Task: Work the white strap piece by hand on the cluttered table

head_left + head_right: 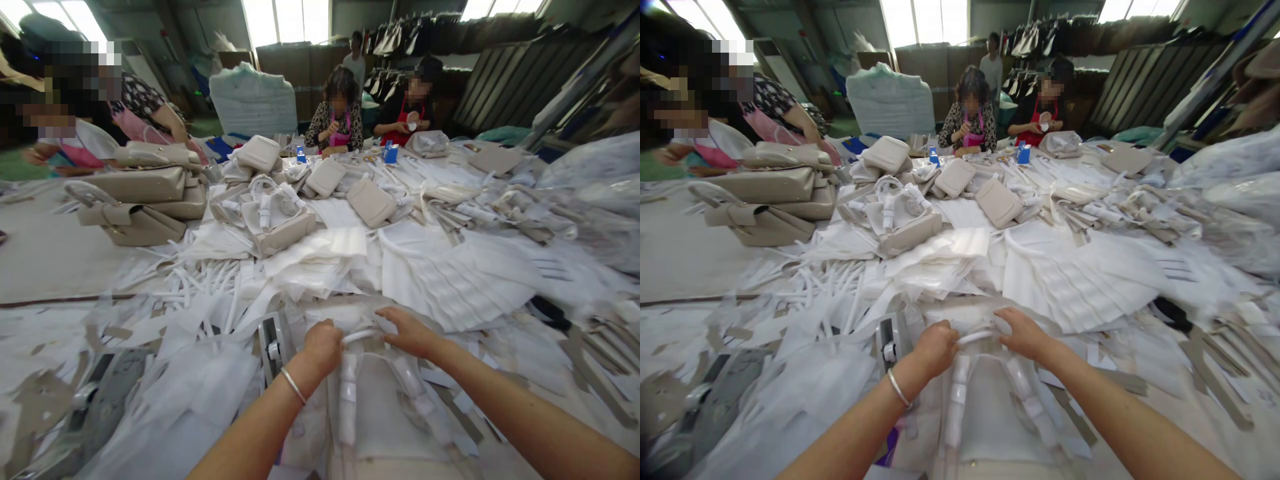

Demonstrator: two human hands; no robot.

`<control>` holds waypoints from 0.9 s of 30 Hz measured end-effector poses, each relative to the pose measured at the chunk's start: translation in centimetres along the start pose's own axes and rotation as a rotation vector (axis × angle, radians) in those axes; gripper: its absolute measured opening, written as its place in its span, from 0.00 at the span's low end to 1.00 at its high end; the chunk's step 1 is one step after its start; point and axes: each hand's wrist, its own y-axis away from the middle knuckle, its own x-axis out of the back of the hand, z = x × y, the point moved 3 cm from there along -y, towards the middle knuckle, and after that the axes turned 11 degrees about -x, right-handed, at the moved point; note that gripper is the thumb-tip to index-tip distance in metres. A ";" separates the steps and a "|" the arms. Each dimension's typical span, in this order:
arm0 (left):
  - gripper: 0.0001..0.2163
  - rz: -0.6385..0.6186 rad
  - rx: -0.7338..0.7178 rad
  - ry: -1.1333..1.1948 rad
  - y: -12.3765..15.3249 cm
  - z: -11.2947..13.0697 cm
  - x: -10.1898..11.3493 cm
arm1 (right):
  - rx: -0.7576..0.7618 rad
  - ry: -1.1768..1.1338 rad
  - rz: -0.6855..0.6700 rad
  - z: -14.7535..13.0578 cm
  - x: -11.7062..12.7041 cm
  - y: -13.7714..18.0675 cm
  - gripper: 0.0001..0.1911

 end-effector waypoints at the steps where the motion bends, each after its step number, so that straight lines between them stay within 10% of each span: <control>1: 0.11 0.005 0.014 0.017 -0.3 0.2 0.2 | 0.066 0.024 -0.011 -0.8 0.1 -0.2 0.34; 5: 0.12 0.027 0.076 0.178 -1.9 1.2 0.3 | 0.132 0.156 -0.115 -2.8 -1.1 -1.3 0.39; 12: 0.12 0.087 0.196 0.355 -3.7 1.3 -1.3 | 0.029 0.287 -0.049 -3.1 -1.7 -2.2 0.11; 18: 0.11 0.223 0.139 0.222 -2.6 2.7 -2.2 | 0.249 0.099 -0.170 -1.9 -0.8 -1.9 0.20; 27: 0.12 -0.160 0.344 -0.038 -4.0 5.6 -2.0 | 0.239 -0.225 -0.345 1.4 -1.0 -4.3 0.25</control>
